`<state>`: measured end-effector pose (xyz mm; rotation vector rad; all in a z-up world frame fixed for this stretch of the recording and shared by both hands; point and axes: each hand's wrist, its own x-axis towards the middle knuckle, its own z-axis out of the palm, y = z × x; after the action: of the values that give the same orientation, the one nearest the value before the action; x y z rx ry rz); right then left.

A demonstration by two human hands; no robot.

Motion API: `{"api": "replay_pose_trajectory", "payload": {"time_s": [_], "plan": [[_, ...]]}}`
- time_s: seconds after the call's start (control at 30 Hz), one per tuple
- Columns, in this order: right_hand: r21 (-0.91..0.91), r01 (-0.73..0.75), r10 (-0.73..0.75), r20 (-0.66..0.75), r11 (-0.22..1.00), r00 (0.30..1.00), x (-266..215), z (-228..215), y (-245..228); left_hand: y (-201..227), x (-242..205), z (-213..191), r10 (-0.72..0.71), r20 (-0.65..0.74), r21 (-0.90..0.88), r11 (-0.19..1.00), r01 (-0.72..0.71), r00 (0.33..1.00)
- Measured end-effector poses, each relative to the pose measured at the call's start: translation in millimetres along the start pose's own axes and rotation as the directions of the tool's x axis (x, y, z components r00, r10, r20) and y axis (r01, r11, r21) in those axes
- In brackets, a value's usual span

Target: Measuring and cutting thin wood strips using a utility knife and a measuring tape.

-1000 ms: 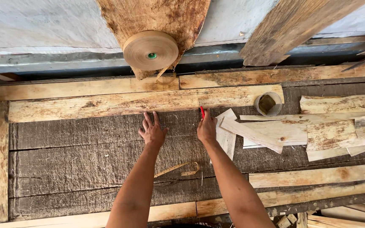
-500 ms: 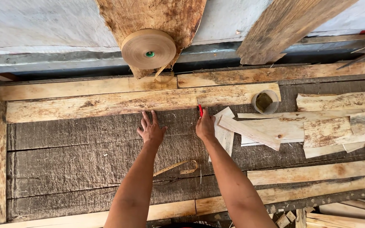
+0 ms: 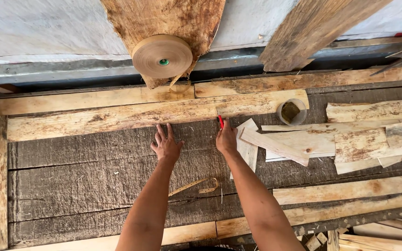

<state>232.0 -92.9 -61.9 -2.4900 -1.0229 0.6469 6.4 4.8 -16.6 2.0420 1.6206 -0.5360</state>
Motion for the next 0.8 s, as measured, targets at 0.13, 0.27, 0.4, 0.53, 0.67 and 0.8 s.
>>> {"api": "replay_pose_trajectory", "payload": {"time_s": [0.13, 0.27, 0.4, 0.53, 0.67, 0.8], "plan": [[0.002, 0.09, -0.09, 0.082, 0.996, 0.993, 5, 3, 10, 2, -2, -3, -0.003, -0.004, -0.002, 1.0, 0.003, 1.0], [0.027, 0.107, -0.108, 0.036, 0.994, 0.993, -2, -8, 5, 2, -12, -11, -0.014, -0.014, -0.041, 0.999, 0.014, 1.0], [0.058, 0.109, -0.108, -0.019, 0.992, 0.994, -4, -14, 2, -20, -14, -1, -0.003, -0.107, -0.142, 0.99, -0.012, 0.994], [0.013, 0.144, -0.144, -0.025, 0.989, 0.989, -11, -17, 0, -67, -1, 20, -0.065, -0.261, -0.238, 0.971, 0.001, 0.963], [0.058, 0.326, -0.312, -0.172, 0.944, 0.934, -26, -16, -21, -110, 1, 16, -0.177, -0.4, -0.335, 0.941, 0.036, 0.899], [0.032, 0.334, -0.324, -0.164, 0.942, 0.932, -47, 10, -38, -150, 14, 10, -0.219, -0.437, -0.404, 0.915, 0.027, 0.873]]}}
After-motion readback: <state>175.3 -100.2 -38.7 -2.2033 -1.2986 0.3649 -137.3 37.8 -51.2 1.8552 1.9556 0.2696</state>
